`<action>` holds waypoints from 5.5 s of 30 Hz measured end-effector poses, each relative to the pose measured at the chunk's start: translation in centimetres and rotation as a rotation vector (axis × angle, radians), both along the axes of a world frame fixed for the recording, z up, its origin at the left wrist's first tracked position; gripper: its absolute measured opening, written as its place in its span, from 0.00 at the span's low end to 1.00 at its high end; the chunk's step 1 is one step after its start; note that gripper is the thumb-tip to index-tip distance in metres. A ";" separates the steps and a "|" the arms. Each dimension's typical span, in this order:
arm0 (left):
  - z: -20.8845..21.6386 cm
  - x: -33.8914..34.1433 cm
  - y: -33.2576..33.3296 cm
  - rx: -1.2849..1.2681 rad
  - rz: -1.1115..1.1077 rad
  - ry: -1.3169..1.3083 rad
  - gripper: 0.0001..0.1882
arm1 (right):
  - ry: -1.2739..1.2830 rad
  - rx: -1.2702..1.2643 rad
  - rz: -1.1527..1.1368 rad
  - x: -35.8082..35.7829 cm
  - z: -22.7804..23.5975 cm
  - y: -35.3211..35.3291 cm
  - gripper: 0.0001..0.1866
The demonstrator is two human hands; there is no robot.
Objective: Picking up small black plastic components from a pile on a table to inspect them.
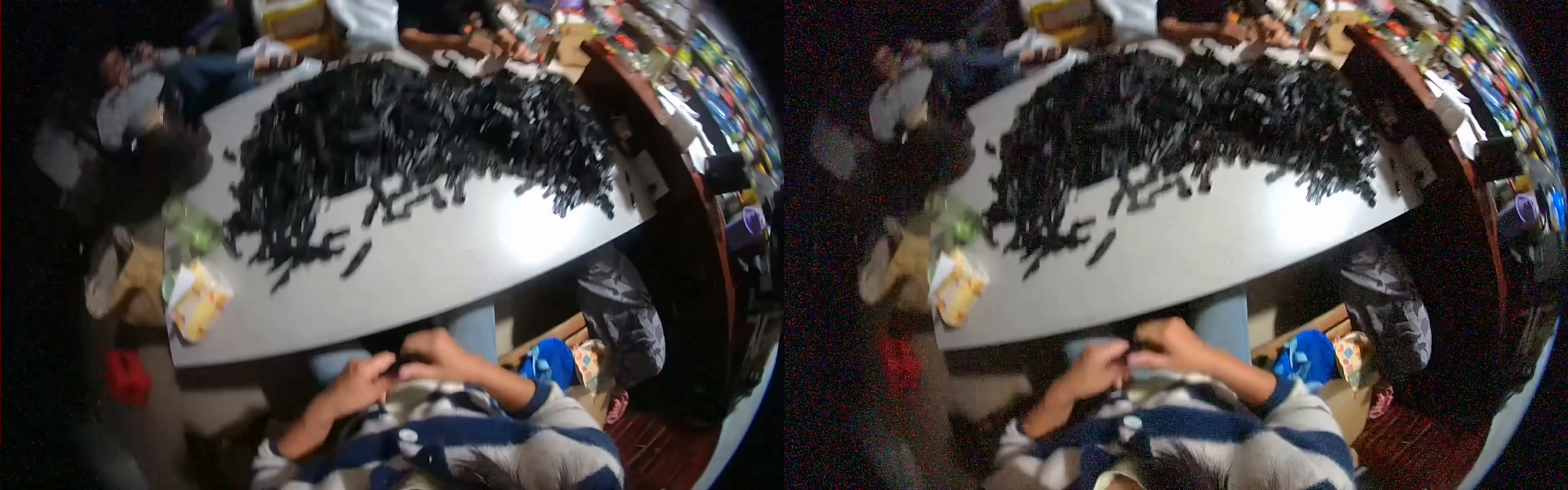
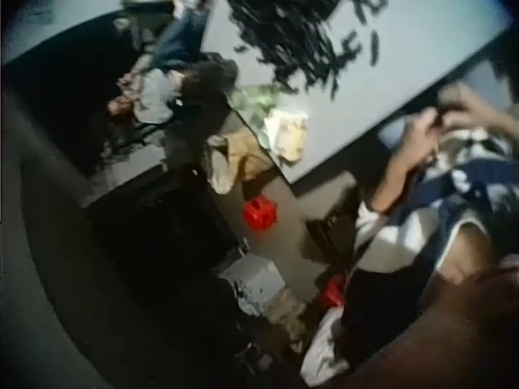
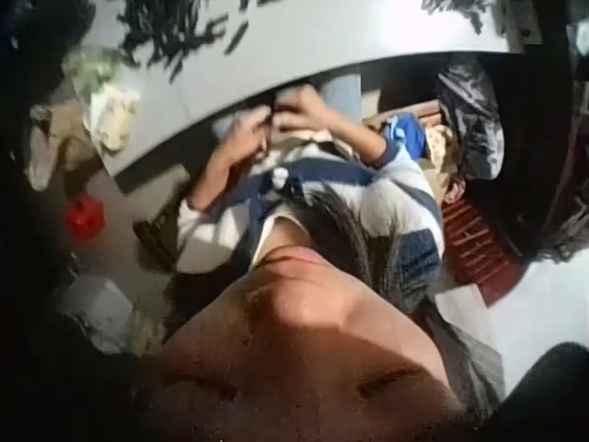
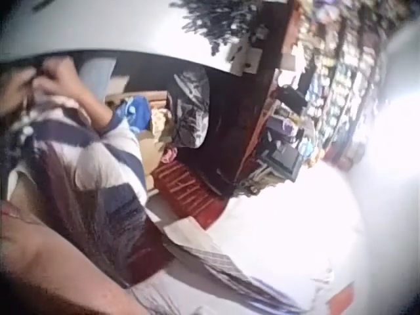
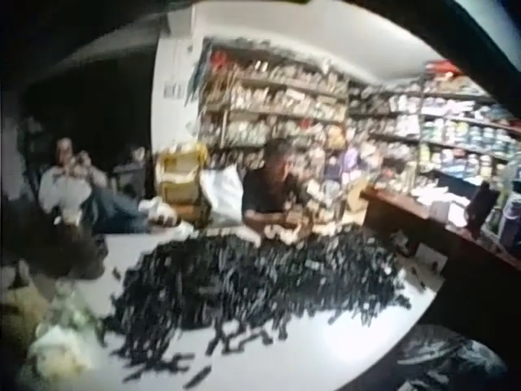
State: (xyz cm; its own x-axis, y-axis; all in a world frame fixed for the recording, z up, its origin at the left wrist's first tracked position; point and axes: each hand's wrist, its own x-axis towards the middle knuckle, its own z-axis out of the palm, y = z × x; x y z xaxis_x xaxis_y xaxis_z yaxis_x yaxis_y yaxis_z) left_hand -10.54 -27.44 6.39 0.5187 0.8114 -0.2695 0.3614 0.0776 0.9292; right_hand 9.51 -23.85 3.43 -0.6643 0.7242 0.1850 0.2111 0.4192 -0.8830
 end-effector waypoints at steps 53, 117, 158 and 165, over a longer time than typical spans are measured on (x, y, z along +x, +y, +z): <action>-0.1 1.8 6.4 0.566 0.434 -0.001 0.16 | 0.394 -0.262 -0.463 -2.9 2.4 5.2 0.10; -1.0 -0.8 7.1 0.375 0.538 -0.255 0.15 | 0.469 -0.581 -0.316 -6.3 2.0 6.5 0.11; 1.4 0.1 4.6 0.575 0.359 -0.040 0.13 | 0.776 -0.732 -0.147 -4.6 1.8 4.9 0.17; 1.5 -0.1 4.2 0.548 0.314 0.035 0.18 | 0.832 -0.860 -0.092 -3.8 0.4 3.9 0.15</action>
